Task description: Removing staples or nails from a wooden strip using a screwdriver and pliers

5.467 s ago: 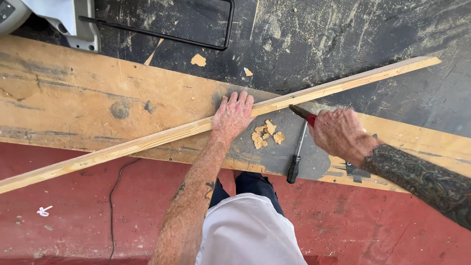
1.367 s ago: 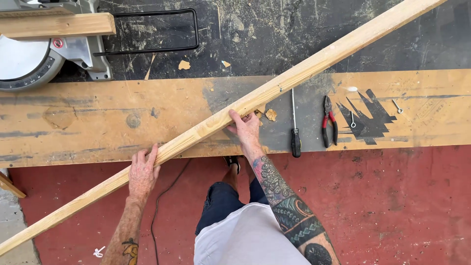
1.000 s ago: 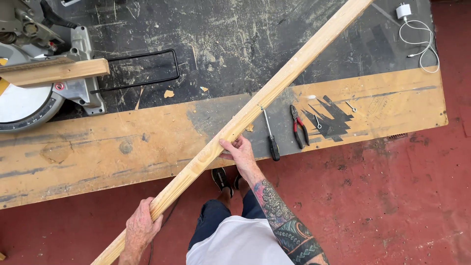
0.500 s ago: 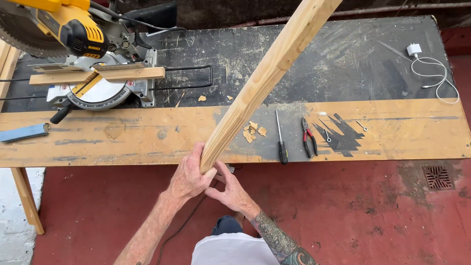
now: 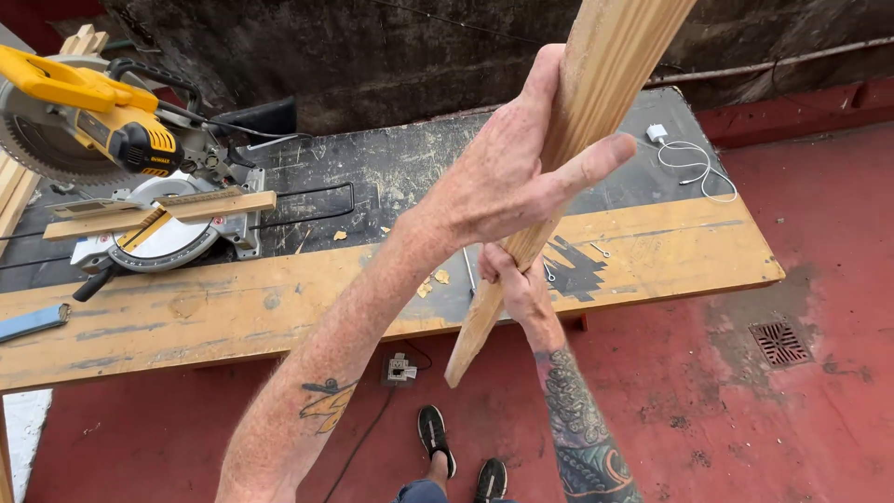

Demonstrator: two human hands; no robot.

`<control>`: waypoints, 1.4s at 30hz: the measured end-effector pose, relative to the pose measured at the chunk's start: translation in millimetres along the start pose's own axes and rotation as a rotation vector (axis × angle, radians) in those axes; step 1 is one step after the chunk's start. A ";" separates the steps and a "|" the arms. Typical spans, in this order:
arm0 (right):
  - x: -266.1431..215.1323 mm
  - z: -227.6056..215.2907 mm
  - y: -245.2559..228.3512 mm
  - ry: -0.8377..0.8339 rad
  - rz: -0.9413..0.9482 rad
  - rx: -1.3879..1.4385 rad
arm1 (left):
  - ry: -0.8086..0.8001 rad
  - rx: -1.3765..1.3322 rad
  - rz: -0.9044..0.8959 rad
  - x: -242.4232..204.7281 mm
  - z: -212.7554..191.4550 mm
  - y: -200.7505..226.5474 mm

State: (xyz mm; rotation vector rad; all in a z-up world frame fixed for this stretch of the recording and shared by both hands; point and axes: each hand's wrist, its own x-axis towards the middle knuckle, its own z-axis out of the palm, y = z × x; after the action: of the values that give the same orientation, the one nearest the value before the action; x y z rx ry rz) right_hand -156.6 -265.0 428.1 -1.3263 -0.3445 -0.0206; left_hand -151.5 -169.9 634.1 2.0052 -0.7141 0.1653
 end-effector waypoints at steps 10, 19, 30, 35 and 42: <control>-86.4 -94.8 -51.0 -0.320 0.422 -0.363 | 0.105 -0.544 0.260 -50.4 -28.7 -19.6; -89.2 -90.0 -76.3 -0.741 0.601 -0.676 | 0.598 -0.781 -0.223 -202.5 9.6 -147.5; -16.1 -111.8 2.6 -1.171 0.738 -1.427 | 0.069 1.425 -0.172 -409.2 -139.3 -211.3; 55.6 -106.8 60.0 -1.265 0.671 -1.561 | -0.301 1.217 -0.227 -485.3 -162.0 -355.1; 177.0 -93.9 177.2 -1.245 0.193 -1.741 | -0.202 0.997 -0.435 -488.2 -124.5 -471.6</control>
State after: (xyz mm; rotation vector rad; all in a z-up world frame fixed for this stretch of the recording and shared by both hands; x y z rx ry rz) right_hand 70.6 -278.2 287.6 -2.9922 -1.4434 0.8880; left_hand -271.9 308.5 151.5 3.1137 -0.2922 0.0553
